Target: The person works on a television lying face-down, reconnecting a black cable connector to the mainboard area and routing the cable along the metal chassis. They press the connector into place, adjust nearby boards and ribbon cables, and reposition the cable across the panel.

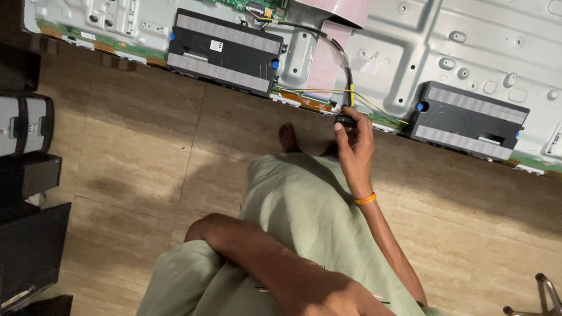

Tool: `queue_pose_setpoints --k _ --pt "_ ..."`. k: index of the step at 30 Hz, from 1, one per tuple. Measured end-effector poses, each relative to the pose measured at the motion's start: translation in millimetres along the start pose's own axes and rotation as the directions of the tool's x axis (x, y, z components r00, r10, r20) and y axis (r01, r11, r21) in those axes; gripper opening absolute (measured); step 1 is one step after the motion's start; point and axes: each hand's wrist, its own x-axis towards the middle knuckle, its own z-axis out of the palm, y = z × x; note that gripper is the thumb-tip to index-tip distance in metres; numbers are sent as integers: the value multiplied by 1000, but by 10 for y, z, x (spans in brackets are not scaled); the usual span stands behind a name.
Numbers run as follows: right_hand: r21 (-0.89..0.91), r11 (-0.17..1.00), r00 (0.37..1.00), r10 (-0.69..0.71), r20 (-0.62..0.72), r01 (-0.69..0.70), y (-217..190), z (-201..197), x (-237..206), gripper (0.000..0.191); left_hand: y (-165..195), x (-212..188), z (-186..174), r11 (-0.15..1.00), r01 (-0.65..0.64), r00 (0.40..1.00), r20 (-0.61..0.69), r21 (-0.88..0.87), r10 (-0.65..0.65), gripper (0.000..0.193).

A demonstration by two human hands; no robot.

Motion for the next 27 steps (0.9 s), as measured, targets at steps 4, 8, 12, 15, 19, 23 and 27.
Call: queue_pose_setpoints --k 4,8,12,15,19,23,27 --pt "5 1000 1000 18 13 -19 -21 -8 -11 32 -11 20 12 998 -53 997 -53 41 55 28" --pt "-25 999 999 40 12 -40 -43 -6 -14 33 -10 33 -66 980 -112 993 -17 164 116 28" --pt "16 999 999 34 20 -35 -56 5 -1 32 -26 34 -125 937 -209 978 35 281 208 26" --pt "-13 999 999 35 18 -34 -60 2 -7 32 -24 34 -124 950 -185 981 -12 253 195 24" --pt "-42 998 999 40 14 -40 -48 -5 -14 32 -33 36 -183 941 -185 982 26 285 186 24" --pt "-5 1000 1000 7 22 -7 -26 -5 -9 32 -59 124 -175 950 -62 987 -120 306 103 27" --pt "-47 999 1000 19 16 -18 -19 -9 -3 33 33 144 -232 889 349 895 -175 -296 -410 36"
